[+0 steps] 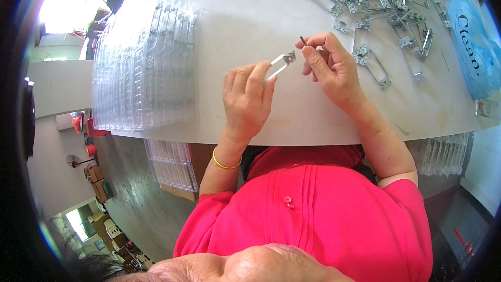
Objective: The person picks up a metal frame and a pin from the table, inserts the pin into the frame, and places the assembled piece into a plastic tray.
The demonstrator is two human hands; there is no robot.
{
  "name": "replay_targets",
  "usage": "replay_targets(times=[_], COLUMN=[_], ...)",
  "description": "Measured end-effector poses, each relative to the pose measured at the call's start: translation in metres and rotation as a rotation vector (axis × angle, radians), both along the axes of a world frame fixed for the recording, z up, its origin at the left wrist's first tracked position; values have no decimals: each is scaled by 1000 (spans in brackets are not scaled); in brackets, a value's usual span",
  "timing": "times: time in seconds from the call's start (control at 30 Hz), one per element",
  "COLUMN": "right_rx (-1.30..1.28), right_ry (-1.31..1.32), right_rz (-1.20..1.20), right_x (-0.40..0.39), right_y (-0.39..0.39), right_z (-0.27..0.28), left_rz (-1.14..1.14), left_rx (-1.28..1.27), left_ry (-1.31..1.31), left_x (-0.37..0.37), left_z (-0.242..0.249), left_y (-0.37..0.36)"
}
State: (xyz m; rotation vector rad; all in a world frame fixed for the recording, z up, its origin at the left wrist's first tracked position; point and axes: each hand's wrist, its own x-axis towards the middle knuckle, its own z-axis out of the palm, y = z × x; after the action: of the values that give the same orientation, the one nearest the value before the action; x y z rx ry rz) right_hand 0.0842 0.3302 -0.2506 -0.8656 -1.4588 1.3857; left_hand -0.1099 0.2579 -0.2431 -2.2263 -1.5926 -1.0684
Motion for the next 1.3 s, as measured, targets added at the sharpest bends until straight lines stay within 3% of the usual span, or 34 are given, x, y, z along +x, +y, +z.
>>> replay_targets(times=[0.13,0.33,0.4,0.43,0.5,0.6,0.8,0.9,0.97,1.1,1.3], right_rx=[-87,-20,-19,-19,-7,24,90,97,151,191,130], right_ry=[133,139,158,174,205,237,94,65,110,169,208], right_rz=[101,33,4,-24,-27,-14,23,7,47,143,166], right_x=[-1,-1,0,0,1,1,2,2,4,9,2], right_y=[0,2,2,2,2,2,-6,-9,-7,-3,-4], right_z=[-3,-8,-6,-5,-5,-4,0,0,-3,-13,-12], left_rz=[-49,-28,-64,-65,-116,-89,-38,-26,-196,-268,-202], left_rx=[-10,-11,-124,-125,-344,-463,-720,-710,-883,-954,-859], left_ry=[27,-3,-330,-328,-650,-871,-938,-907,-1228,-1233,-1123], left_x=[6,10,13,12,6,-8,-12,-16,-19,-23,-28], left_z=[-8,0,10,14,21,11,20,17,12,16,32], left_y=[-2,-4,-6,-7,-9,-9,-11,-12,-13,-18,-30])
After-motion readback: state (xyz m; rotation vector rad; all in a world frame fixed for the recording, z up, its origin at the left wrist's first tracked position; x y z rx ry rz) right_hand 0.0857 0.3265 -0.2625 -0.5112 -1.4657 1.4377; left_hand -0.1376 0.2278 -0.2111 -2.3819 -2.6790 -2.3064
